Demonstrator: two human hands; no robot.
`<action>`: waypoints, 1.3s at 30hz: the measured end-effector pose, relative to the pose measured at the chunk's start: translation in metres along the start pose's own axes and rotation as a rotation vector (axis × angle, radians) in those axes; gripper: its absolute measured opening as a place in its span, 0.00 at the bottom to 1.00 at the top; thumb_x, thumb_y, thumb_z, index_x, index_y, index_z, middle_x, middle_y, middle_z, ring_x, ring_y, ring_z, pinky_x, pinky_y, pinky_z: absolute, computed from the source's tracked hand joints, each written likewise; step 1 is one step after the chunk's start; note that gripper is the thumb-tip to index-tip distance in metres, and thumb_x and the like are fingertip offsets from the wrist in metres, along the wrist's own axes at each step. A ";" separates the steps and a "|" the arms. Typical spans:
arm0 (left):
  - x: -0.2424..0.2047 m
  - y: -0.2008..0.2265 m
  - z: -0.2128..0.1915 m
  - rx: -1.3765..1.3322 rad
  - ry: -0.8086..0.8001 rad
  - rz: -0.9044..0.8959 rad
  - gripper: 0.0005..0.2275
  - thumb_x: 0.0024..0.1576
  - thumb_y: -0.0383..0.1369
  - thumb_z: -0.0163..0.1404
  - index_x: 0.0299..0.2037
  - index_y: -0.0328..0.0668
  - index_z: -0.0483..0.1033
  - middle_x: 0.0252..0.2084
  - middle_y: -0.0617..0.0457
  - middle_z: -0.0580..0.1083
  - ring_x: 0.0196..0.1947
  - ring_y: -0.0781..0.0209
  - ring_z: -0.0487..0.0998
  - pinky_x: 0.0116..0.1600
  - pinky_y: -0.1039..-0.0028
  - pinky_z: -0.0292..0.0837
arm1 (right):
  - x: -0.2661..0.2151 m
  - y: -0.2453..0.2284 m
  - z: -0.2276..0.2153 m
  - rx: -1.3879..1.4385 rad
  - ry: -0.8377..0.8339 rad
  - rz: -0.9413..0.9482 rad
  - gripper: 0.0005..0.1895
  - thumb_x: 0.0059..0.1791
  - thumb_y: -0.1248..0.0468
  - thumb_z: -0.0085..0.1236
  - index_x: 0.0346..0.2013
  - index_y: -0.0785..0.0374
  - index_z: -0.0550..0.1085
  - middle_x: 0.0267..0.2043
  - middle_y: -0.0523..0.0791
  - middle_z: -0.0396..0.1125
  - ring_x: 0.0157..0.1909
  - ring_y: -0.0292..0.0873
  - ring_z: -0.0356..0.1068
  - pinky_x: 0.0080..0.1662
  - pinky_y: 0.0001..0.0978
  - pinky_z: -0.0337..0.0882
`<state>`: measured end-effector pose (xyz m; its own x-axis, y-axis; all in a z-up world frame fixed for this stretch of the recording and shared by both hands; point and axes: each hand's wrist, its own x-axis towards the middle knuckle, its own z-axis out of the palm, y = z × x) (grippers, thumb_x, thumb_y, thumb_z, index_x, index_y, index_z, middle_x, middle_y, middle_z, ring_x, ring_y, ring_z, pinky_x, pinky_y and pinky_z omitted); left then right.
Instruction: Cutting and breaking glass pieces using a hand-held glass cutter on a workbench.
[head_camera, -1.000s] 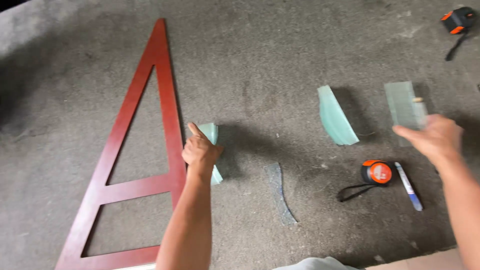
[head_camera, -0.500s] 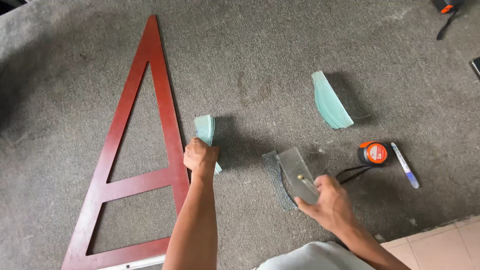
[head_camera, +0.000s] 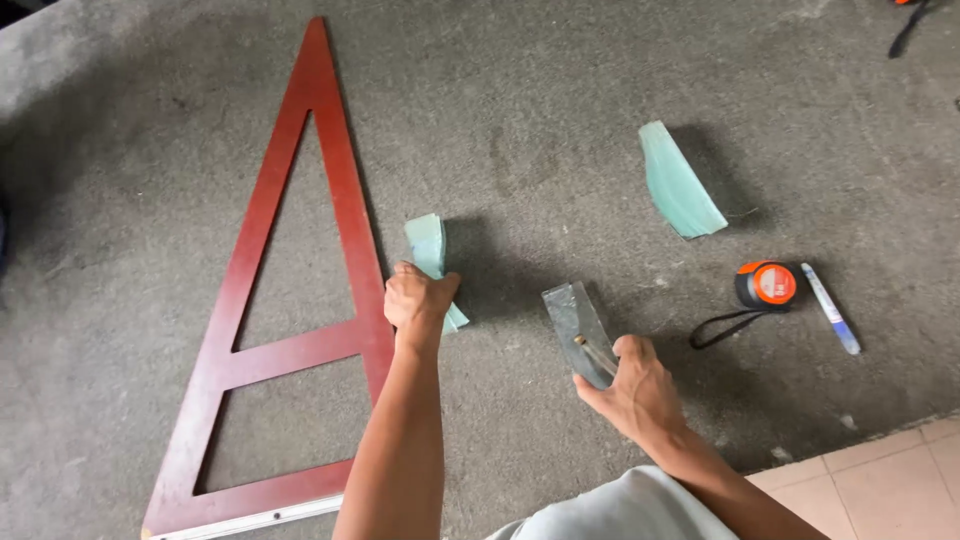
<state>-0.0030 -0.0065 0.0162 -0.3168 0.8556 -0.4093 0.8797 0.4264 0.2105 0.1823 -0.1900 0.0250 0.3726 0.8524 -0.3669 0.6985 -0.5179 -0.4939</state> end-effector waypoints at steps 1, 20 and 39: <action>-0.005 -0.003 -0.008 0.002 0.007 -0.004 0.20 0.37 0.44 0.53 0.34 0.39 0.64 0.30 0.48 0.70 0.31 0.53 0.72 0.36 0.69 0.68 | 0.000 0.000 0.003 0.005 -0.002 -0.007 0.29 0.30 0.52 0.59 0.33 0.70 0.62 0.29 0.50 0.60 0.19 0.42 0.65 0.15 0.27 0.68; -0.026 0.002 -0.031 0.183 -0.055 0.091 0.11 0.42 0.36 0.53 0.26 0.36 0.71 0.21 0.49 0.70 0.19 0.61 0.72 0.24 0.75 0.71 | 0.001 0.016 0.007 -0.058 0.044 -0.031 0.29 0.29 0.50 0.59 0.31 0.66 0.59 0.29 0.48 0.59 0.20 0.43 0.64 0.18 0.29 0.69; 0.010 0.032 -0.043 0.389 -0.009 0.207 0.38 0.45 0.50 0.48 0.62 0.51 0.39 0.26 0.50 0.70 0.22 0.63 0.70 0.25 0.76 0.68 | 0.003 0.042 0.024 -0.044 0.120 -0.187 0.30 0.30 0.49 0.58 0.32 0.66 0.59 0.28 0.46 0.56 0.22 0.40 0.61 0.23 0.28 0.68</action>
<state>0.0064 0.0282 0.0575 -0.1179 0.9081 -0.4017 0.9929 0.1023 -0.0599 0.1983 -0.2109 -0.0156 0.3022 0.9372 -0.1742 0.7875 -0.3484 -0.5084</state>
